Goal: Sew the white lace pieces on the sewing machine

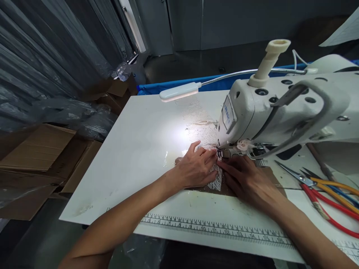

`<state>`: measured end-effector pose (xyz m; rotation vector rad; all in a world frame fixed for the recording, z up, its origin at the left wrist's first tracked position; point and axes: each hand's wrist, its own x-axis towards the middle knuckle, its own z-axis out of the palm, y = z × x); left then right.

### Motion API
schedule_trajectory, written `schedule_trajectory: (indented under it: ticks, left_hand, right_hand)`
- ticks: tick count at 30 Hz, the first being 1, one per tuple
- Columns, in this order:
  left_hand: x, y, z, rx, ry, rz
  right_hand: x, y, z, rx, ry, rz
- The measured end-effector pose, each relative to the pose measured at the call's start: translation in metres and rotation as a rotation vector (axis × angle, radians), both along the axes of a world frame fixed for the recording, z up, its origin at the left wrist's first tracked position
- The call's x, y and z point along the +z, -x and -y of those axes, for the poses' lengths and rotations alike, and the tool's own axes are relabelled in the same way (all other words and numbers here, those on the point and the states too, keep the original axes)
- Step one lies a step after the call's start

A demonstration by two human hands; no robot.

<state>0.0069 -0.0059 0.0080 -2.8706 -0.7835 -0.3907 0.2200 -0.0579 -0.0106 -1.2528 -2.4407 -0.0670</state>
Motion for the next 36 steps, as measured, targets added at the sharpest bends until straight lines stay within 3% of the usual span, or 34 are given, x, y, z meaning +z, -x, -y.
schedule_trajectory:
  ticks: [6, 11, 15, 18, 24, 28, 32, 36]
  left_hand:
    - [0.000, -0.008, 0.000, 0.100, 0.018, 0.001]
    - [0.002, -0.013, 0.000, 0.158, 0.025, -0.001]
    - [-0.001, -0.012, 0.000, 0.143, 0.017, 0.038]
    - [-0.001, -0.009, -0.007, 0.104, -0.001, 0.108]
    - [0.014, 0.007, -0.029, 0.124, -0.039, 0.125]
    - [0.017, 0.010, -0.020, -0.011, 0.086, 0.096]
    - [0.008, 0.008, -0.002, -0.189, 0.266, 0.120]
    - [0.000, 0.008, 0.002, -0.139, 0.300, 0.146]
  right_hand:
    - [-0.002, 0.001, -0.003, -0.034, -0.018, -0.011]
    - [-0.004, -0.009, 0.001, -0.092, 0.108, -0.134]
    - [-0.002, -0.016, 0.004, -0.149, 0.227, -0.243]
    - [0.005, -0.021, 0.006, -0.175, 0.224, -0.230]
    - [0.015, -0.040, 0.010, -0.128, 0.234, -0.180]
    - [0.017, -0.045, 0.012, -0.119, 0.239, -0.185]
    - [0.020, -0.036, 0.008, -0.066, 0.204, -0.174]
    - [0.025, -0.027, 0.002, -0.047, 0.226, -0.175]
